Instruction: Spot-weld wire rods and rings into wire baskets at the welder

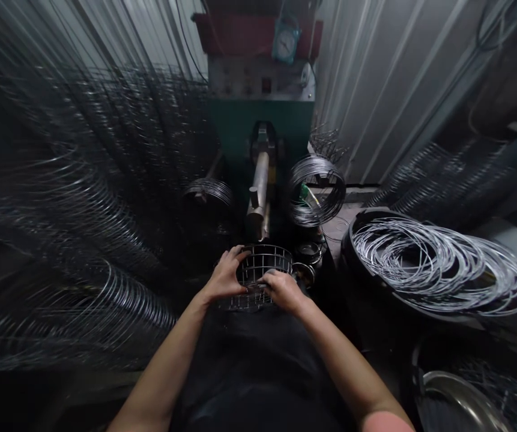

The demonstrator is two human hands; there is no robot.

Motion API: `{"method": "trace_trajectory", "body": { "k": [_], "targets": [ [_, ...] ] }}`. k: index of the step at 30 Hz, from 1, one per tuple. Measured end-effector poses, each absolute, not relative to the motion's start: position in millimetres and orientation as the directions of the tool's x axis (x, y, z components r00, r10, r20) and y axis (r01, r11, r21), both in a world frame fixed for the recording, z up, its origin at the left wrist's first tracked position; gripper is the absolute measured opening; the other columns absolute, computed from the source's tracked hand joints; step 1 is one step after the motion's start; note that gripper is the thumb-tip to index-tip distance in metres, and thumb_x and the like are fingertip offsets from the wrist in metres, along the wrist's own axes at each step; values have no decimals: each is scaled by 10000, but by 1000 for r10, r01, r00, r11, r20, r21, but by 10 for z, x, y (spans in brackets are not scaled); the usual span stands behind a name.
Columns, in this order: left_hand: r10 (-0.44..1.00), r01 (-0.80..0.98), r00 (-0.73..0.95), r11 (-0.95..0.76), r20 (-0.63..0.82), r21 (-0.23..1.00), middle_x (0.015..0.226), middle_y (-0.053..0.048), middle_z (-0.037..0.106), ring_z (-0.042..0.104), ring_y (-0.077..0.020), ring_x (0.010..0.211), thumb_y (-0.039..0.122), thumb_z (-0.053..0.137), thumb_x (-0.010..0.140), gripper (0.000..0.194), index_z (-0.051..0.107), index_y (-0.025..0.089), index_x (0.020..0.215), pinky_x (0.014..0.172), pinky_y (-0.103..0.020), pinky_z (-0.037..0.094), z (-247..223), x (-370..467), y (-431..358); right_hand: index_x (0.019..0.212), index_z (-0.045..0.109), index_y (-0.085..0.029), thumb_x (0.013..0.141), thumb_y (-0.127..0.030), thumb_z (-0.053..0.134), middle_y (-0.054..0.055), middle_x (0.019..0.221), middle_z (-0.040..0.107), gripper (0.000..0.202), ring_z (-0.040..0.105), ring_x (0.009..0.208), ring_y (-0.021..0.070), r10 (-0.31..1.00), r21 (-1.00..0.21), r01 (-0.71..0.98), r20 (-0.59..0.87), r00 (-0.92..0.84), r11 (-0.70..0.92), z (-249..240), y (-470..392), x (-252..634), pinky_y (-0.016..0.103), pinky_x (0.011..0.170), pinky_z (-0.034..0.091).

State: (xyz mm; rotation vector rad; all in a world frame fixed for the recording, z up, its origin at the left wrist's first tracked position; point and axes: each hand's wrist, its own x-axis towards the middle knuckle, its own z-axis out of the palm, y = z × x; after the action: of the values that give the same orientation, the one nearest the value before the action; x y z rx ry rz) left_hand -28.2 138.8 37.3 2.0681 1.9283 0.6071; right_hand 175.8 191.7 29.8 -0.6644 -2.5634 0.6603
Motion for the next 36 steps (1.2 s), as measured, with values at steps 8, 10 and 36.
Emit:
{"method": "trace_trajectory", "body": {
  "k": [8,10,36],
  "targets": [
    [989,867,12,-85,149,491,1452,-170,310,252,-334,1368,377,811,487,956,382,205,1324,1117,-530,190,332,-393,1524,946,668,-192,789,-91,602,54,877,664,199,636,798,153,520,-459,363,280,-807,811,351,2052,1637,231,704,486],
    [989,863,6,-78,145,499,1452,-161,311,256,-325,1368,342,811,487,943,385,220,1320,1114,-524,202,341,-433,1600,921,671,-189,799,-108,601,54,867,665,163,635,797,151,520,-444,368,293,-802,817,378,2137,1582,229,704,482],
    [975,870,-126,20,182,493,1424,-174,330,278,-347,1348,389,837,475,950,411,196,1302,1086,-529,244,354,-518,2056,1017,586,-167,859,-334,455,93,979,659,265,622,930,215,922,-877,363,192,-337,316,-101,1948,1910,353,842,496]
  ]
}}
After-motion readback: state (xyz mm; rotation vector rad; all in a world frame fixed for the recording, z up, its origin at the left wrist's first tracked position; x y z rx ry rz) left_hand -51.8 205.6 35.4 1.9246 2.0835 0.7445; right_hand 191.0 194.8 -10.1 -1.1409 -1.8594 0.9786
